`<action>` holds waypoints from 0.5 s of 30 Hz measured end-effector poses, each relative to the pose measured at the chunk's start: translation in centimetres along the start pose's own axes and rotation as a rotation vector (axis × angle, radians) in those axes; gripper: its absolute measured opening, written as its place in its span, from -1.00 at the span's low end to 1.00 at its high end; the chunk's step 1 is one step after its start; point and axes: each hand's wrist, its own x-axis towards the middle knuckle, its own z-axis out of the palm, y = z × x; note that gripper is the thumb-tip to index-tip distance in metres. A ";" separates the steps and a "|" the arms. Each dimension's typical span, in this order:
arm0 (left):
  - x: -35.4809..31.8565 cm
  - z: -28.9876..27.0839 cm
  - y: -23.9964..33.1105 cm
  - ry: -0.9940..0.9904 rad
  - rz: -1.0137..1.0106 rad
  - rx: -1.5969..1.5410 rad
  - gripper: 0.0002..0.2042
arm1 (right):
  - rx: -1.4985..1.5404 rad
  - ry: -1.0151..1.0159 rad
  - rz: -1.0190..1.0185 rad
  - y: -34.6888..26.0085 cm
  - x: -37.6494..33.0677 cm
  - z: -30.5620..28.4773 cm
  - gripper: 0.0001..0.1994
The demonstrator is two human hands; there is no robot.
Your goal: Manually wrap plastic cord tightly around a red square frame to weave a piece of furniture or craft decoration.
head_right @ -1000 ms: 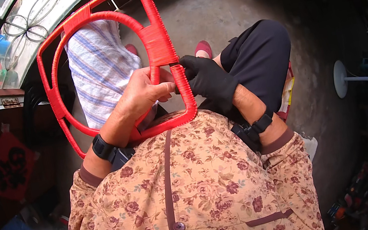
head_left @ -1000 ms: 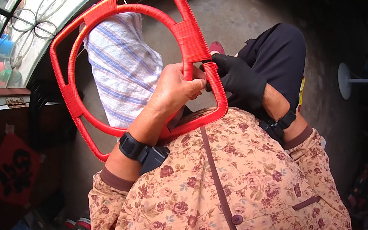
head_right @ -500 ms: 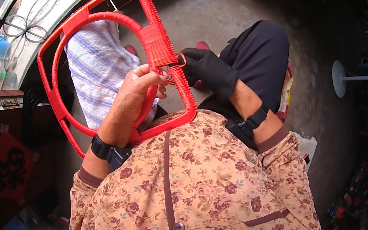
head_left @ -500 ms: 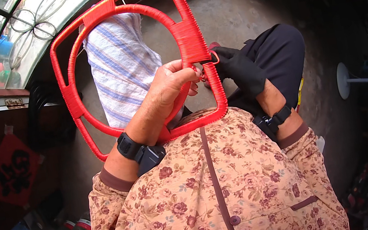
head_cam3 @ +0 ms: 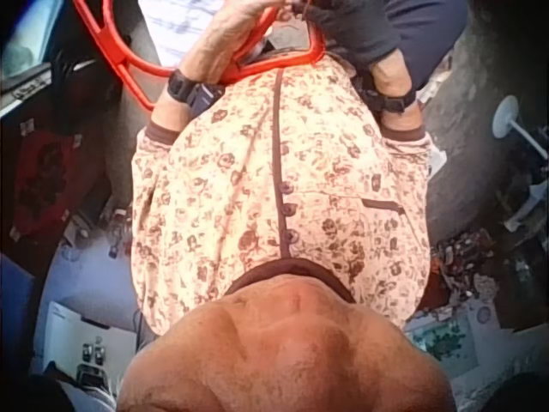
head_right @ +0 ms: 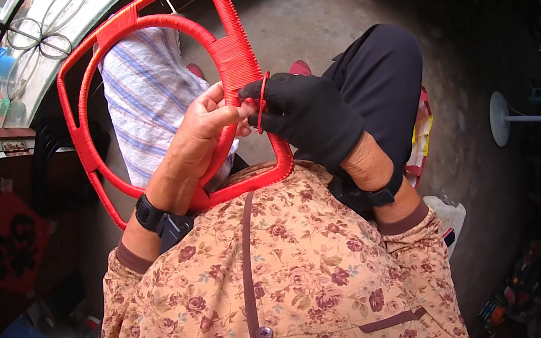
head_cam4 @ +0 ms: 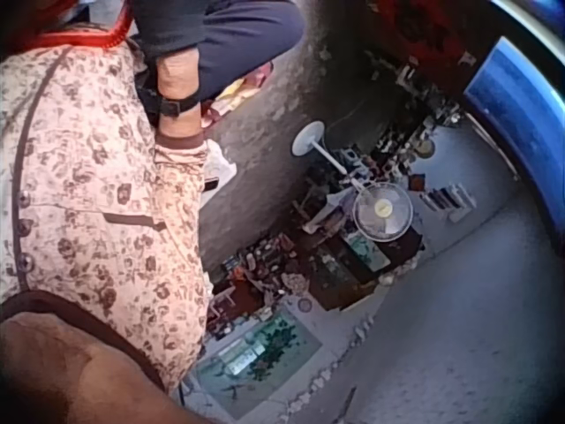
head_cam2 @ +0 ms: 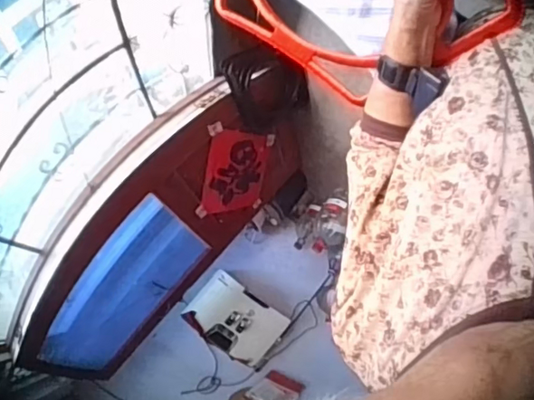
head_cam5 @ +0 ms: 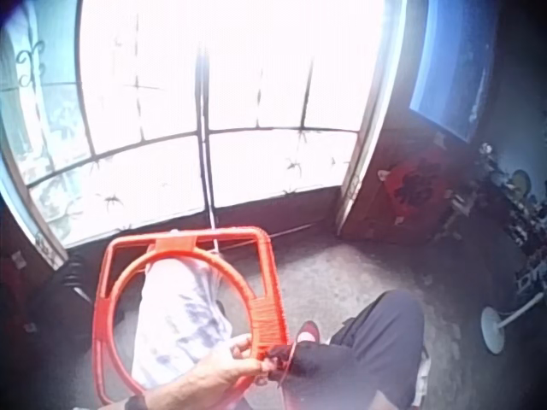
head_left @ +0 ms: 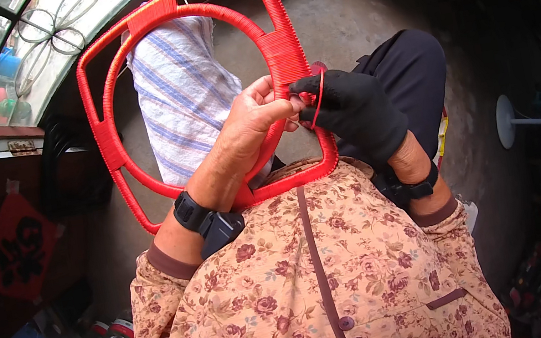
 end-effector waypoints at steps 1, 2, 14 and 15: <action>0.0 0.1 0.0 -0.006 0.026 -0.037 -0.72 | 0.000 0.000 0.000 0.2 0.0 0.0 -0.76; -0.1 0.4 0.2 -0.006 0.027 -0.038 -0.72 | -0.007 0.036 -0.076 0.6 0.1 -0.1 -0.77; -0.7 0.5 0.8 0.047 -0.161 0.174 -0.75 | 0.163 0.774 0.332 10.2 -4.2 -13.3 -0.83; -0.7 0.7 0.9 0.036 -0.133 0.162 -0.74 | 0.533 0.817 0.321 10.1 -4.7 -13.4 -0.80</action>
